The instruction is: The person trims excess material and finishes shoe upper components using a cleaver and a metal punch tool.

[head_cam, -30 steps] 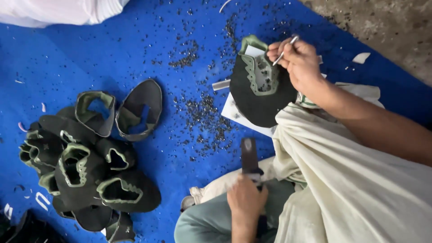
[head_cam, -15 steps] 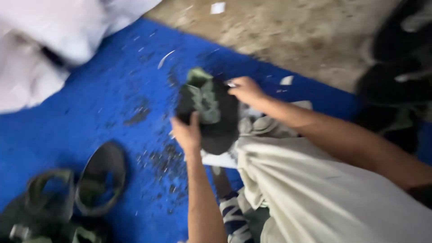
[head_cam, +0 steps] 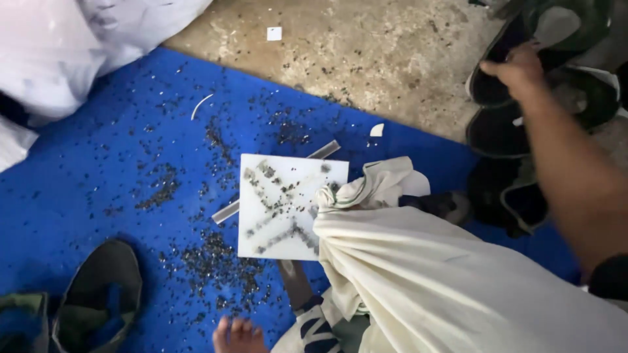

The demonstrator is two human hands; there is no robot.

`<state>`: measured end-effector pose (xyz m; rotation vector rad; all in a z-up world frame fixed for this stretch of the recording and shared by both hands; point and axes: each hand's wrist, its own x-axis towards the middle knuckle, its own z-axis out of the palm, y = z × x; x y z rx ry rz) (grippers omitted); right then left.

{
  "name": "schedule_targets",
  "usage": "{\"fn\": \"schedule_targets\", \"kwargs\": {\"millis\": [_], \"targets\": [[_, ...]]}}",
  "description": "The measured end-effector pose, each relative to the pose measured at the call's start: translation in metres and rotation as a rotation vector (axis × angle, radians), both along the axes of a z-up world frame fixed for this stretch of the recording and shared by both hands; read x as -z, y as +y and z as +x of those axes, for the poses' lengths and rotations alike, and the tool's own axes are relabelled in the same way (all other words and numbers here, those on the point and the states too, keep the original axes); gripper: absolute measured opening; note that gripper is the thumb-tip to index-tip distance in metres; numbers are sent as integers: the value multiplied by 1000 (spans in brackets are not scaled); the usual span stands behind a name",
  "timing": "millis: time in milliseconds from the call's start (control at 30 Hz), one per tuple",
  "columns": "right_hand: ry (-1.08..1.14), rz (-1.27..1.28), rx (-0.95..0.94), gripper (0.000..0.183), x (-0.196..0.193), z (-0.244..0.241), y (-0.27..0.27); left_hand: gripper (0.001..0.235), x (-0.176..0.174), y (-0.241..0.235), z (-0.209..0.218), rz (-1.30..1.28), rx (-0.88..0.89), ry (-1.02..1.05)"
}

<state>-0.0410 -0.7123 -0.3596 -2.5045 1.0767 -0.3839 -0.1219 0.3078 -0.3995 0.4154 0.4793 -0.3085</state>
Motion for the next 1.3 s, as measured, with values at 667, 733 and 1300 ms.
{"fn": "schedule_targets", "kwargs": {"millis": [667, 733, 1300], "targets": [[-139, 48, -464, 59, -54, 93, 205, 28, -285, -297, 88, 1485, 551, -298], [-298, 198, -560, 51, -106, 103, 272, 36, -303, -304, 82, 1536, 606, -361], [-45, 705, -863, 65, -281, 95, 482, 36, -360, -283, 128, 1564, 219, -648]]}}
